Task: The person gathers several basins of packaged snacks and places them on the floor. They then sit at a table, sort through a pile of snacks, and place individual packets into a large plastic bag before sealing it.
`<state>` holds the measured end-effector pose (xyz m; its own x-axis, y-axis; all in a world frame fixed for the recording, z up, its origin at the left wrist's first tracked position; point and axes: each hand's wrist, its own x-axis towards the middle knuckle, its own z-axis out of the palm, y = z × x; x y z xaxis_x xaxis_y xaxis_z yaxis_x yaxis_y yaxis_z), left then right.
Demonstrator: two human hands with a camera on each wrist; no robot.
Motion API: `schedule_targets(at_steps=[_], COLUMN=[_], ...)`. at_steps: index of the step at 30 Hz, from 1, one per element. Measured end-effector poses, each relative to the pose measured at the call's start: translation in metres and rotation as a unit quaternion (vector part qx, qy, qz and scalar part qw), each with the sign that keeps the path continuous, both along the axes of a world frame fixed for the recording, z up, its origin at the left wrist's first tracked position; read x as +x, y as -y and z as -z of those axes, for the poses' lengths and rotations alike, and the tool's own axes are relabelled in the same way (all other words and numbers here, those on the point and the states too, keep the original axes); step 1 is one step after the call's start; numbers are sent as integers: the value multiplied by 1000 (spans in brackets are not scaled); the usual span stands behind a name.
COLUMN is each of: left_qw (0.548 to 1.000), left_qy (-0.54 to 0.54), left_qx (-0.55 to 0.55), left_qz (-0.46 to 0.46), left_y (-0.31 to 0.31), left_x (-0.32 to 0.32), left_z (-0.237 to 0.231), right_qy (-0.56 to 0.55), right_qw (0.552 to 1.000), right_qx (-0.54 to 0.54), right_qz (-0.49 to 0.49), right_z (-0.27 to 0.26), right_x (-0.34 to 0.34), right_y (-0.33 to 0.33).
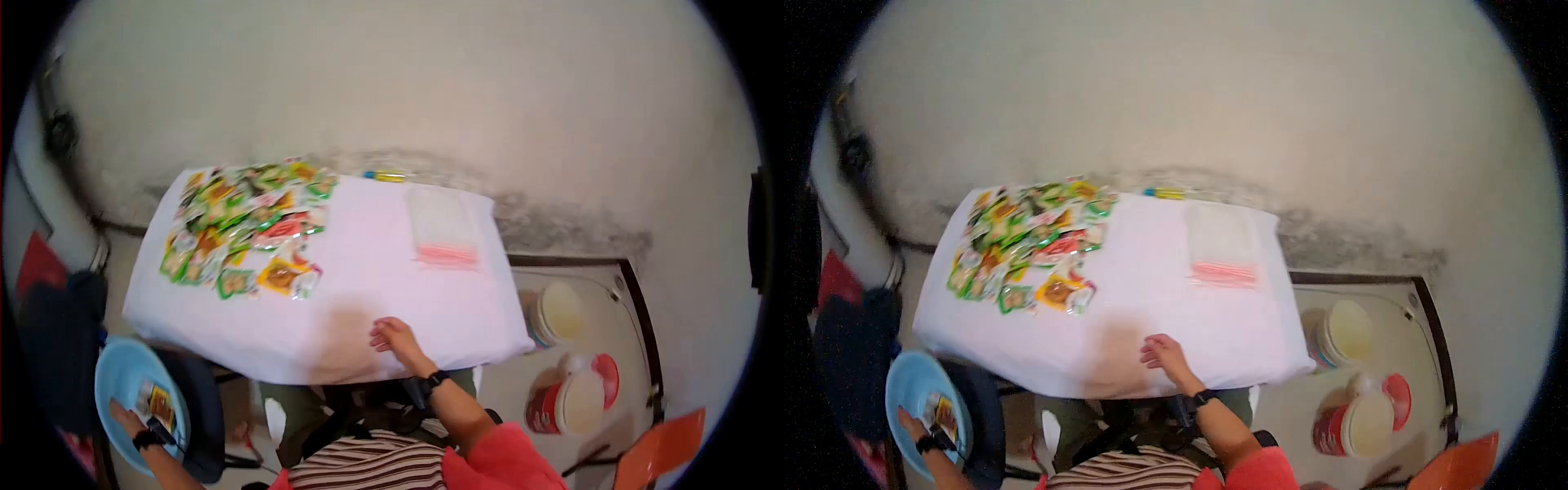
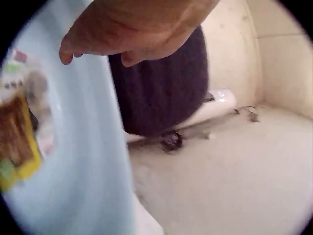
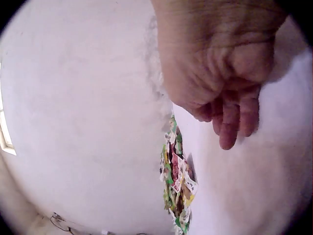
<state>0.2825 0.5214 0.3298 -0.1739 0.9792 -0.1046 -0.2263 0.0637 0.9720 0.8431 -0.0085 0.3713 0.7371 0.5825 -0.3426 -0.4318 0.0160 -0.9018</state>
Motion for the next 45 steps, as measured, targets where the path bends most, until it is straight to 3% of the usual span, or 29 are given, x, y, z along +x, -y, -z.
schedule_targets(at_steps=[1, 3, 5, 6, 7, 8, 9, 10, 11, 13, 14, 15, 16, 17, 19, 21, 23, 24, 29, 34, 39, 45], left_qw=[996, 980, 929, 879, 910, 889, 882, 844, 756, 723, 689, 652, 651, 650, 650, 639, 642, 644, 644, 646, 654, 656], left_qy=[-35, -126, -101, -294, -175, -43, -82, -113, -225, -276, -316, -354, -355, -358, -364, -367, -374, -372, -367, -364, -350, -354], left_qx=[-12, 152, 250, 313, 229, 240, 154, 195, 422, 458, 506, 552, 554, 546, 538, 549, 546, 541, 546, 551, 556, 551], left_qz=[-77, 35, 254, 208, 300, 387, 438, 487, 446, 437, 411, 380, 379, 389, 394, 394, 388, 394, 391, 383, 375, 376], left_y=[-3, 76, 58, 128, 190, 171, 273, 290, 317, 352, 359, 362, 362, 362, 360, 360, 361, 361, 361, 361, 361, 362], left_x=[32, 137, 200, 267, 318, 357, 388, 413, 435, 460, 464, 467, 467, 466, 463, 462, 463, 463, 463, 462, 462, 461], left_z=[-18, -84, -25, -52, -73, 46, -72, -44, -58, -60, -57, -54, -51, -49, -46, -47, -47, -47, -49, -49, -49, -50], right_qy=[-11, -4, 2, 75, 147, 199, 251, 345, 433, 541, 541, 559, 575, 576, 602, 626, 623, 555, 570, 615, 599, 564], right_qw=[1000, 1000, 1000, 995, 984, 971, 954, 909, 850, 752, 752, 723, 691, 692, 654, 651, 627, 634, 643, 668, 670, 688], right_qx=[-1, -6, -20, -54, -87, -87, -88, -145, -201, -274, -274, -327, -379, -375, -428, -403, -460, -537, -498, -371, -394, -413], right_qz=[-6, 4, 2, 31, 59, 100, 141, 182, 221, 257, 259, 240, 219, 219, 164, 150, 84, 33, 117, 196, 194, 195], right_z=[0, -5, -14, -18, -21, -23, -25, -23, -24, -50, -60, -69, -74, -71, -61, -42, -36, -33, -28, -36, -27, -50], right_x=[0, 1, 9, 21, 31, 47, 67, 92, 115, 151, 167, 182, 194, 208, 235, 253, 259, 264, 268, 258, 257, 237], right_y=[1, 7, 2, 8, 12, 18, 26, 35, 45, 62, 69, 74, 78, 82, 84, 83, 80, 78, 81, 87, 85, 78])
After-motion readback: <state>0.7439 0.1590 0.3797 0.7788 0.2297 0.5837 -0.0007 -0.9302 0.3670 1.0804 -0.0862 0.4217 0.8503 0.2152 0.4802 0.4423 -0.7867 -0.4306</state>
